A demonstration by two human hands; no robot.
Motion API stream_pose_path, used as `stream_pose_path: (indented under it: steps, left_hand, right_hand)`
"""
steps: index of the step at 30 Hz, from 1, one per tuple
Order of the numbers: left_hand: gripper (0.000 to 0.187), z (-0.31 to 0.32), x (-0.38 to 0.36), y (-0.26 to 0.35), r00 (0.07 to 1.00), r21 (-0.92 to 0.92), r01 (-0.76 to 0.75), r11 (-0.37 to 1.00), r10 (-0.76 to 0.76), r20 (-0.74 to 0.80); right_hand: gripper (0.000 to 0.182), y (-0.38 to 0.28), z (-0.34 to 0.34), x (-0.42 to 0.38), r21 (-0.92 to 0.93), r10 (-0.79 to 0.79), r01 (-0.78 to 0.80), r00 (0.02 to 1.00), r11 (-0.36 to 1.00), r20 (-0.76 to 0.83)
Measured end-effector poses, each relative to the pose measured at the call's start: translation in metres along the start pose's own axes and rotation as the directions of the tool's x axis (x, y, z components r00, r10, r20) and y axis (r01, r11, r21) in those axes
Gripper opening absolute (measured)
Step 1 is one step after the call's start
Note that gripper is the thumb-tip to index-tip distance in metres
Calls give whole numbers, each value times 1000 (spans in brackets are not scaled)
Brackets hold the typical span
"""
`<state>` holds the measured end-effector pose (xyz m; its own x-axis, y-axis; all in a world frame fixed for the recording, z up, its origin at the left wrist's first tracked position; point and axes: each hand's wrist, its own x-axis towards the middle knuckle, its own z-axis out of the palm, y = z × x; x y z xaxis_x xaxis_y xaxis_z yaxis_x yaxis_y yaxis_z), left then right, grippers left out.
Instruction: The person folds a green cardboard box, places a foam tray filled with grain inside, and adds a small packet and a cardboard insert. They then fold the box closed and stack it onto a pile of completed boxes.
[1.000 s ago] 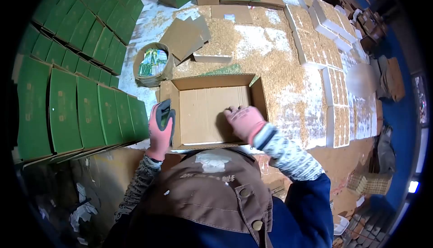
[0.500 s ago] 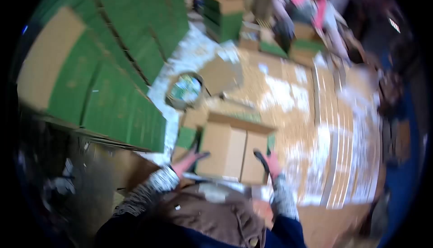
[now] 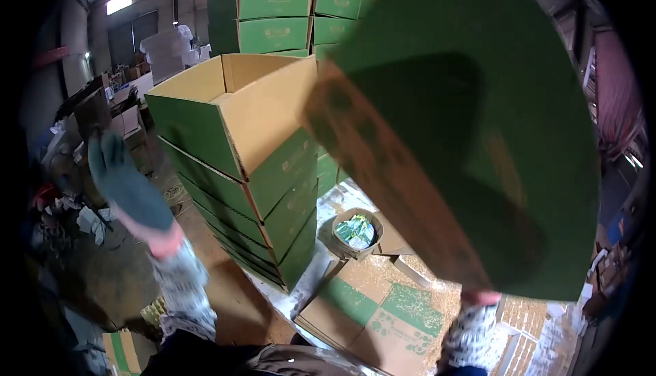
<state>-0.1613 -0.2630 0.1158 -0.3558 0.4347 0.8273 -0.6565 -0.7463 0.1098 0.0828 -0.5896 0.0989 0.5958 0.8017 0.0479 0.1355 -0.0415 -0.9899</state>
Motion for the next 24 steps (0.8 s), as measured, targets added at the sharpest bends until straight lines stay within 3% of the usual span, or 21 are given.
stream_pose_path:
  steps: [1, 3, 5, 7, 8, 9, 10, 12, 13, 15, 16, 18, 21, 22, 24]
  left_hand:
    - [45, -50, 28, -44, 984, -19, 169, 985, -170, -50]
    - [44, -110, 47, -109, 940, 105, 335, 936, -339, 27]
    - [44, -119, 48, -136, 889, 403, 274, 873, -390, 240]
    - [44, -122, 52, -150, 777, 647, 121, 753, -477, 410]
    - [42, -115, 52, -148, 763, 455, 407, 792, -569, 308]
    - [41, -106, 49, -144, 708, 203, 636, 745, -668, 230]
    - [44, -107, 48, -142, 716, 225, 615, 756, -654, 243]
    - [46, -109, 47, -137, 739, 271, 576, 772, -633, 230]
    - [45, -101, 42, -129, 756, 295, 557, 777, -621, 209]
    - [45, -77, 52, -115, 767, 412, 505, 758, -613, 187]
    - [45, -90, 52, -132, 786, 339, 513, 789, -590, 184]
    - [45, -134, 37, -175, 826, 186, 512, 839, -540, 162]
    - [45, -137, 42, -172, 825, 210, 531, 821, -557, 90]
    - [45, -125, 46, -164, 878, 335, 421, 843, -472, 83]
    - [46, -80, 51, -128, 959, 546, 171, 820, -265, 98]
  right_hand:
    - [48, -24, 14, 17, 60, -21, 17, 998, 998, 60]
    - [47, -62, 43, 50, 173, -54, 26, 985, 985, 162]
    - [46, -90, 64, 81, 264, -73, 10, 971, 965, 229]
    - [45, -111, 79, 105, 279, -110, 45, 969, 959, 223]
    - [44, -119, 81, 122, 208, -175, 137, 969, 969, 174]
    - [41, -124, 79, 139, -19, -371, 374, 924, 927, 90]
    - [39, -124, 77, 158, -261, -561, 555, 826, 790, 58]
    - [36, -121, 98, 188, -216, -808, 781, 585, 586, -76]
    - [33, -114, 110, 191, -361, -858, 803, 514, 474, 18]
    - [33, -86, 135, 218, -569, -929, 770, 369, 289, 27]
    - [34, -76, 140, 227, -628, -957, 751, 286, 202, 34]
    - [32, -79, 142, 221, -614, -947, 754, 320, 233, 33]
    - [41, -83, 131, 194, -575, -897, 733, 443, 364, -3]
    - [48, -85, 125, 183, -553, -874, 724, 486, 411, -13]
    - [71, -48, 98, 154, -689, -860, 602, 507, 404, -62]
